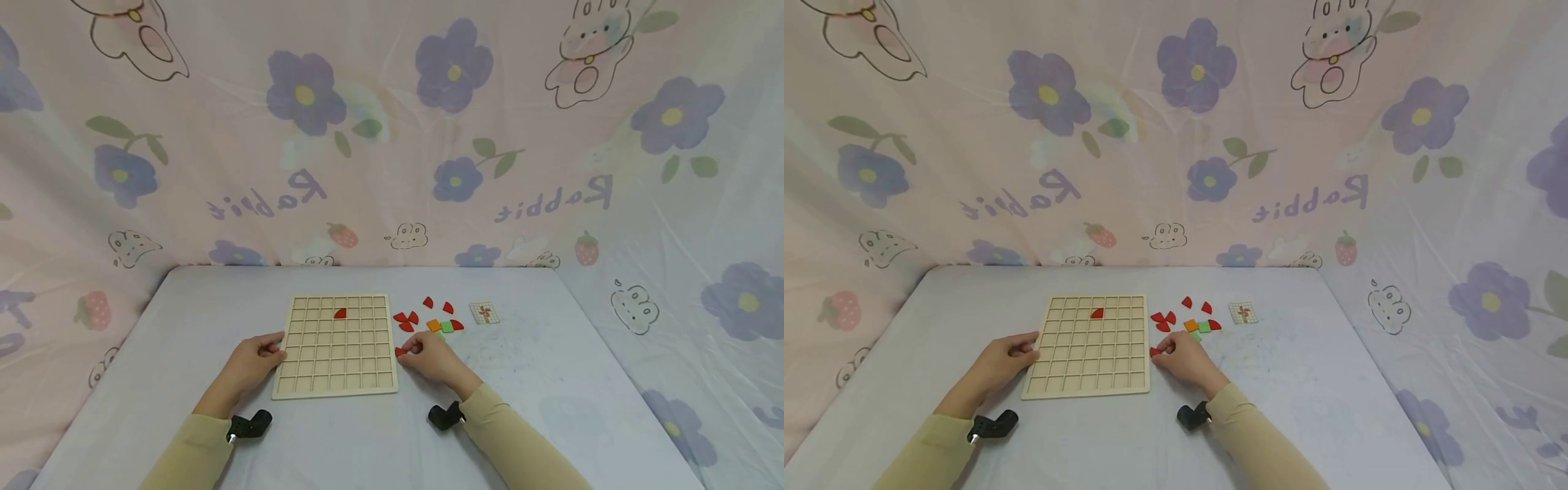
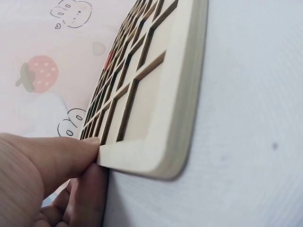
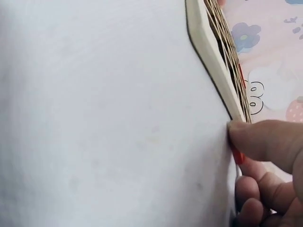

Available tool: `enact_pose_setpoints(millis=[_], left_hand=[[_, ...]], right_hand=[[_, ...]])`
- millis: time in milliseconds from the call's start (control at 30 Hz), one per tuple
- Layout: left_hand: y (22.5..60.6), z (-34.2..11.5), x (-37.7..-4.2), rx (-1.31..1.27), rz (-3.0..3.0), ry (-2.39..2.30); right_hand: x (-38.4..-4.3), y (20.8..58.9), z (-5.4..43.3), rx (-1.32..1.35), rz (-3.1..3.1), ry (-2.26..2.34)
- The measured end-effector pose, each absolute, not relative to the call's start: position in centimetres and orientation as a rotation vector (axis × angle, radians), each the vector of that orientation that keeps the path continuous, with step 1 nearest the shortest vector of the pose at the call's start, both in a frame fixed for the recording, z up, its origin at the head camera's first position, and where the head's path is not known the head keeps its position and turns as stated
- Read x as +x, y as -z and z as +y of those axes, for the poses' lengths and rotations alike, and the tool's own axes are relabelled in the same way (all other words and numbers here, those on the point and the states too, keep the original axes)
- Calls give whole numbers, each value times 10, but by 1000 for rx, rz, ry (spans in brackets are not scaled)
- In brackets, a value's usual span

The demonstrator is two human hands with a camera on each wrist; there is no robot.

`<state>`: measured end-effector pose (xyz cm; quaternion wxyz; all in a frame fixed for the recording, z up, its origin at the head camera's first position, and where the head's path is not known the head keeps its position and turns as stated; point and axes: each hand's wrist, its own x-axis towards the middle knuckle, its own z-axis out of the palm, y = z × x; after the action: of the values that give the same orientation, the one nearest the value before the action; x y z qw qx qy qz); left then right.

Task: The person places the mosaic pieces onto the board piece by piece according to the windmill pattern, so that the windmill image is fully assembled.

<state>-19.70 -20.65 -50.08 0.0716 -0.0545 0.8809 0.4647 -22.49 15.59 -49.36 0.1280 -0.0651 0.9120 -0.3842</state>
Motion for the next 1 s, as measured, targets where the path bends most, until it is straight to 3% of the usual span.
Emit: enact_pose_setpoints(millis=[1000], left_hand=[[502, -206, -197, -151, 2657, -1406]], right_hand=[[-236, 485, 149, -190, 2686, 1245]])
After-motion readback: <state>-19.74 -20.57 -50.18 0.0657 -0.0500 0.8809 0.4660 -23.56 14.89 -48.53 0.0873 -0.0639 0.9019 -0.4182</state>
